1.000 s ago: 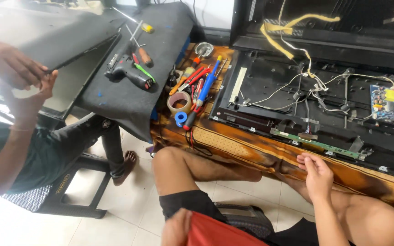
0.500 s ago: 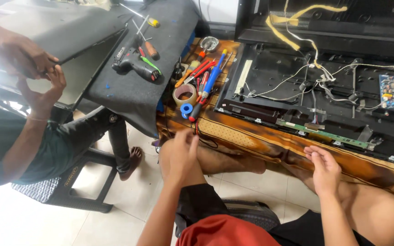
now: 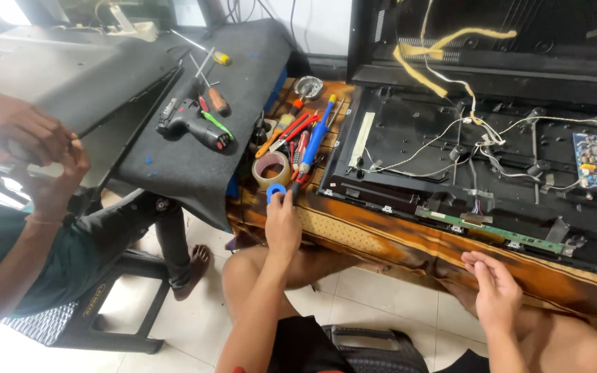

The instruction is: Disassembling a television and repairing internal components using hand tools

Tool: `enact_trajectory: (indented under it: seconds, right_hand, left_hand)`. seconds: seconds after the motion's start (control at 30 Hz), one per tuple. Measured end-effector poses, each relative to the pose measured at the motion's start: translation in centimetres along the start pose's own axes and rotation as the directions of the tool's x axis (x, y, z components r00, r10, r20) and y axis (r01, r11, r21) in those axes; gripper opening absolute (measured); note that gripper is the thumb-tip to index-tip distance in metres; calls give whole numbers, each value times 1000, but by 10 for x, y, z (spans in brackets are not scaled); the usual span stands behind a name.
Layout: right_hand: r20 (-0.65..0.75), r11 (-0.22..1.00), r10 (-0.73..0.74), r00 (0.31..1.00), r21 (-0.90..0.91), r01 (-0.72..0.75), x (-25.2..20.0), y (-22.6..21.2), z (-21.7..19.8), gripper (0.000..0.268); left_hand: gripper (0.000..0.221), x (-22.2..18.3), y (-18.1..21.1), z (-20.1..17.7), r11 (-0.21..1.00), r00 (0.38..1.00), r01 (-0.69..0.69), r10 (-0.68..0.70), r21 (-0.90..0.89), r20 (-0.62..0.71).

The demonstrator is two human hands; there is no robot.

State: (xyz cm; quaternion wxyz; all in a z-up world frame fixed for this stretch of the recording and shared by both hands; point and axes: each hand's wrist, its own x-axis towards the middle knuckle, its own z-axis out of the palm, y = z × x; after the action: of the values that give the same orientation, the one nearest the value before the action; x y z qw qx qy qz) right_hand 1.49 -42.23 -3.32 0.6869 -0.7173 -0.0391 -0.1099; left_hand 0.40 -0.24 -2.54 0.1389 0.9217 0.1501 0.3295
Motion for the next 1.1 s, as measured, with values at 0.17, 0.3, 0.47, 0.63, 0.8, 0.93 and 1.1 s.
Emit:
enact_trajectory:
  seconds: [0.17, 0.3, 0.47, 0.63, 0.8, 0.93, 1.1]
  right_hand:
    - [-18, 999, 30, 999, 16, -30, 8, 8, 1, 20]
    - [-41, 999, 45, 998, -16, -46, 11, 10, 4, 19]
    - [-60, 998, 50, 997, 29, -49, 14, 22, 1, 21]
    - [-105, 996, 87, 991, 45, -82, 14, 25, 2, 20]
    - [-114, 993, 121, 986, -1, -122, 16, 9, 3, 24]
    - [-98, 994, 109, 989, -18, -111, 21, 11, 2, 25]
    - [-93, 987, 156, 983, -15, -158, 22, 12, 2, 26]
  left_hand:
    - [34, -1, 5, 2, 985, 996, -53, 40, -165, -81]
    - [18, 4, 17, 7, 958, 1000, 5, -6, -288, -4]
    - [15, 12, 41, -5, 906, 997, 36, -60, -421, -43]
    - [25, -2, 34, 12, 891, 981, 34, -116, -454, -155]
    - [24, -9, 35, 30, 938, 956, 18, -117, -347, -268]
    - [21, -8, 38, 31, 942, 950, 13, -115, -334, -289]
    - [19, -11, 35, 32, 949, 950, 0, -99, -315, -296]
